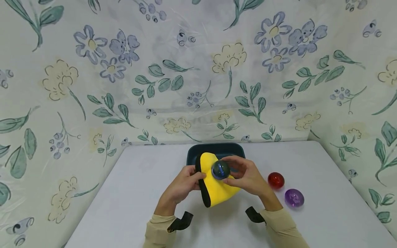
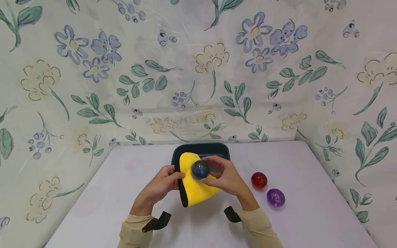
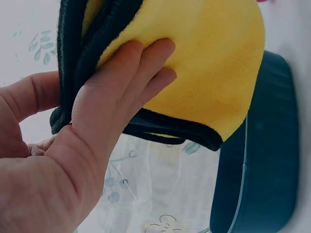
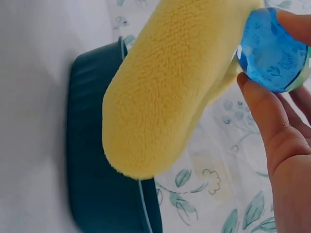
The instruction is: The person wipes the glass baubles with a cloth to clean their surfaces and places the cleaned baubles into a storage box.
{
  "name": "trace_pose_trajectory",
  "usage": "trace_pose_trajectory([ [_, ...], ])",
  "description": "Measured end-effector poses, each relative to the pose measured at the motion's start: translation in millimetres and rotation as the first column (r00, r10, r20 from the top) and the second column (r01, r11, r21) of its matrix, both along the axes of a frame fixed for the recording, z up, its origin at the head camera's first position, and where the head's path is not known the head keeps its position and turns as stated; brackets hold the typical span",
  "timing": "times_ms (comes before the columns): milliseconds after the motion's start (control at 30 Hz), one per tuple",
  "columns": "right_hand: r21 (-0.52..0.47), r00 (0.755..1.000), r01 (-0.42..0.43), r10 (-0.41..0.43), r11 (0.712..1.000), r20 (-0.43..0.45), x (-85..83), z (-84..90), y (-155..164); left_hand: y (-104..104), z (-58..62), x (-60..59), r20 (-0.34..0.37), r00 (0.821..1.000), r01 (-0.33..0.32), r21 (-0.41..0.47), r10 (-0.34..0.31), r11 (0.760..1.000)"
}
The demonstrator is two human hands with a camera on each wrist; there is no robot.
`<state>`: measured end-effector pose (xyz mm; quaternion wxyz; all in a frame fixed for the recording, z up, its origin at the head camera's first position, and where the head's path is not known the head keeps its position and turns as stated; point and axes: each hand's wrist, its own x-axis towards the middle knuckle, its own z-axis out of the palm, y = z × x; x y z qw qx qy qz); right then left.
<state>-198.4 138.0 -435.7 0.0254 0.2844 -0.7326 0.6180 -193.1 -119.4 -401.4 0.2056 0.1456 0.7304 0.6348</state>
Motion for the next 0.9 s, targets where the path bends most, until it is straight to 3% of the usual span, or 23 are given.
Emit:
trace_pose_trajectory([
  [400,0.088,0.998,0.049,-0.046,0.995,-0.036,-6.4,-6.7,7.1,0.0,1.8,0.4,-0.011,1.000,-0.008,0.010,0.008,1.000],
  [733,0.156,0.997,0.019,-0.030,0.988,0.066,-8.5,-7.7,14.1,6.4,0.9,2.5,-0.012,1.000,-0.008,0.009,0.008,1.000],
  [900,0.202,0.996,0.018,-0.035,0.979,0.077,-8.3,-5.2,16.5,9.2,1.4,2.2,-0.008,1.000,-0.028,0.006,0.028,1.000],
])
